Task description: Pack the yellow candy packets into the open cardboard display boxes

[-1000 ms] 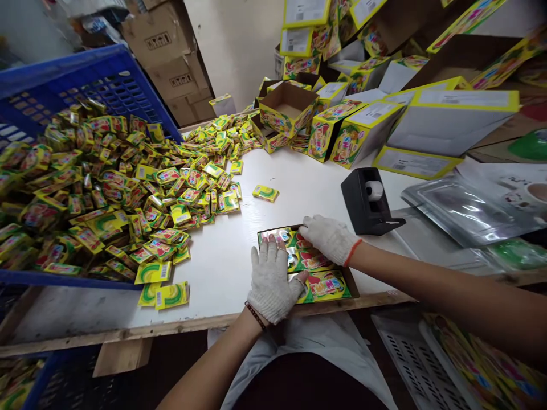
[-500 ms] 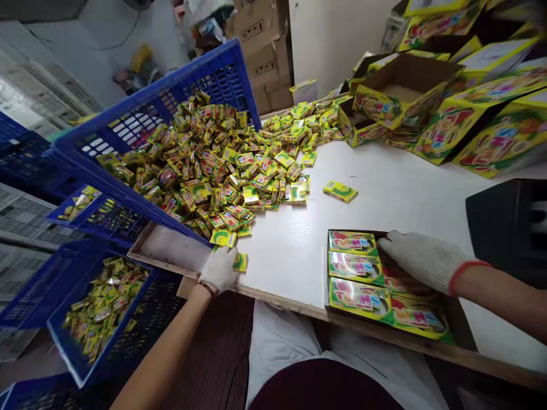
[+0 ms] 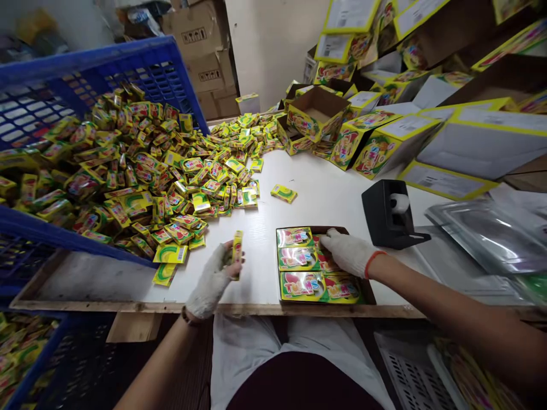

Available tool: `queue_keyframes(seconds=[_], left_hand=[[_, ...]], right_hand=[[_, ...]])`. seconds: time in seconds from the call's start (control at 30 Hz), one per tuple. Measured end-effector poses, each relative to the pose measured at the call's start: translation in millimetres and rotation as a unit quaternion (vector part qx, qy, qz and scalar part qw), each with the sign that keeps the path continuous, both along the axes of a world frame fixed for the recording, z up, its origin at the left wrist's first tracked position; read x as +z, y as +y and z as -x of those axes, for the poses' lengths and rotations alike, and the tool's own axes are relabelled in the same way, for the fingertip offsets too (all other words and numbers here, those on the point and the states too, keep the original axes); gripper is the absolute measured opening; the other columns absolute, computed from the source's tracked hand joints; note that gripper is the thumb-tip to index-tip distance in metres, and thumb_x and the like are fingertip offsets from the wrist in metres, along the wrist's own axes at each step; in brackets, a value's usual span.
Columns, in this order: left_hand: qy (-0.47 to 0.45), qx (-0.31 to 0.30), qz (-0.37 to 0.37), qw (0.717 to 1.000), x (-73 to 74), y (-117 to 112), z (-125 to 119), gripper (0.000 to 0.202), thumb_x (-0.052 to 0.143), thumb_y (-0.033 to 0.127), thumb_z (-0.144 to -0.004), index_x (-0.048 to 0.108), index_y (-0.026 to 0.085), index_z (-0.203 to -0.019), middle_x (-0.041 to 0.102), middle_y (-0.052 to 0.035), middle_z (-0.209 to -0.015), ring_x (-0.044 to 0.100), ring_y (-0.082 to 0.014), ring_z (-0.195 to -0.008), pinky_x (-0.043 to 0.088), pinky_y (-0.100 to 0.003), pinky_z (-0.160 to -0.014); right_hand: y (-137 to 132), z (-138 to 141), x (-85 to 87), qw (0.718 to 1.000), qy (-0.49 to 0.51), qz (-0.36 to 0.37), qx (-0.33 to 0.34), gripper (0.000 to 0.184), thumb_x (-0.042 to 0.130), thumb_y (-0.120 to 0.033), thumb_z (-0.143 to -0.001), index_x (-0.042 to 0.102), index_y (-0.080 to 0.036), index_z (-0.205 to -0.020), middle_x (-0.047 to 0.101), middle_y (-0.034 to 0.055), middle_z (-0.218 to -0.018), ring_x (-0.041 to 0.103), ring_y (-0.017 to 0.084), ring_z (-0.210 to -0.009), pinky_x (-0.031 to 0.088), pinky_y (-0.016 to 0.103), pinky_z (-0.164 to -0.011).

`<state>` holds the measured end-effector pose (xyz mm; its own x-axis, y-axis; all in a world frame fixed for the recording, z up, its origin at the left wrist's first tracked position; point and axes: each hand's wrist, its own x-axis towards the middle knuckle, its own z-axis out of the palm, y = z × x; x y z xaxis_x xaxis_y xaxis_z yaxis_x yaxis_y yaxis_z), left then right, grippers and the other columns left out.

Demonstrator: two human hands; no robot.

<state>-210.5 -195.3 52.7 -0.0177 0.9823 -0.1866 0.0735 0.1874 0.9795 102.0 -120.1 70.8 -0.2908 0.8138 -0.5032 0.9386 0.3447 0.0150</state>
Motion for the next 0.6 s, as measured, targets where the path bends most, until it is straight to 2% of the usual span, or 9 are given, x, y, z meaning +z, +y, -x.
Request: queue_keyframes(seconds=[0.07,0.13,0.2,0.27,0.33,0.37,0.47,0.53,0.6], left_hand=[[-0.135,-0.015,0.017,0.991,8.4,6,-36,0.06,0.076,0.039,-0.069,0.056,0.016,-0.12,0.069,-0.0072,-0.101,0.066,-0.0188,-0.084,0.051,-0.029,-0.071],[-0.259,-0.043,0.049,0.964,16.5,10,-66,0.054,0.076,0.044,-0.071,0.061,0.014,-0.114,0.071,-0.0081,-0.094,0.066,-0.0182,-0.077,0.052,-0.029,-0.07],[-0.364,-0.077,0.099,0.923,24.3,13,-89,0.051,0.069,0.051,-0.079,0.064,0.012,-0.111,0.072,-0.0112,-0.092,0.066,-0.0187,-0.073,0.053,-0.032,-0.07],[-0.432,-0.107,0.143,0.884,31.0,15,-105,0.053,0.062,0.055,-0.085,0.064,0.011,-0.114,0.073,-0.0145,-0.096,0.067,-0.019,-0.073,0.054,-0.033,-0.071],[-0.457,-0.13,0.157,0.866,36.2,16,-119,0.056,0.062,0.057,-0.085,0.063,0.011,-0.117,0.073,-0.0156,-0.101,0.068,-0.0192,-0.076,0.055,-0.033,-0.073],[-0.453,-0.138,0.154,0.867,38.2,16,-125,0.057,0.064,0.058,-0.083,0.064,0.012,-0.117,0.073,-0.015,-0.101,0.068,-0.02,-0.078,0.055,-0.033,-0.074],[-0.376,-0.151,0.114,0.907,43.7,15,-140,0.06,0.071,0.063,-0.077,0.067,0.014,-0.112,0.073,-0.012,-0.1,0.069,-0.0234,-0.086,0.057,-0.034,-0.074],[-0.318,-0.153,0.074,0.933,48.1,13,-147,0.059,0.071,0.065,-0.076,0.068,0.015,-0.108,0.072,-0.0102,-0.1,0.068,-0.0242,-0.091,0.057,-0.033,-0.076],[-0.309,-0.143,0.041,0.939,53.2,10,-153,0.06,0.07,0.067,-0.076,0.068,0.017,-0.108,0.072,-0.0093,-0.103,0.067,-0.0245,-0.097,0.057,-0.034,-0.08]], right_hand=[[10,-6,6.5,0.998,0.053,0.025,-0.009,0.038,0.05,-0.008,-0.082,0.066,-0.012,-0.117,0.065,0.0189,-0.12,0.068,0.031,-0.105,0.051,0.038,-0.086],[13,-12,15.2,0.983,0.174,0.023,-0.047,0.039,0.048,-0.011,-0.083,0.066,-0.014,-0.117,0.069,0.0155,-0.117,0.066,0.029,-0.111,0.051,0.038,-0.094],[8,-15,23.3,0.933,0.346,0.003,-0.096,0.042,0.047,-0.02,-0.088,0.059,-0.015,-0.128,0.069,0.0135,-0.122,0.064,0.027,-0.116,0.051,0.039,-0.099],[-4,-15,30.0,0.858,0.494,-0.018,-0.136,0.049,0.046,-0.034,-0.093,0.049,-0.016,-0.139,0.067,0.0141,-0.126,0.064,0.026,-0.116,0.055,0.042,-0.096],[-16,-13,36.9,0.804,0.571,-0.057,-0.157,0.055,0.045,-0.042,-0.095,0.041,-0.017,-0.143,0.065,0.0165,-0.128,0.066,0.028,-0.113,0.059,0.046,-0.089],[-22,-12,41.0,0.793,0.581,-0.101,-0.153,0.055,0.046,-0.042,-0.095,0.04,-0.018,-0.144,0.063,0.0175,-0.13,0.066,0.029,-0.114,0.059,0.048,-0.089],[-34,-14,55.6,0.818,0.505,-0.272,-0.028,0.054,0.058,-0.033,-0.088,0.047,-0.022,-0.14,0.054,0.0169,-0.143,0.051,0.033,-0.133,0.045,0.058,-0.107],[-39,-18,64.7,0.838,0.428,-0.332,0.062,0.058,0.065,-0.029,-0.082,0.051,-0.023,-0.139,0.049,0.0149,-0.15,0.037,0.035,-0.144,0.032,0.061,-0.116],[-42,-20,71.3,0.848,0.411,-0.332,0.027,0.063,0.068,-0.033,-0.081,0.051,-0.02,-0.14,0.052,0.016,-0.147,0.043,0.036,-0.14,0.034,0.06,-0.115]])
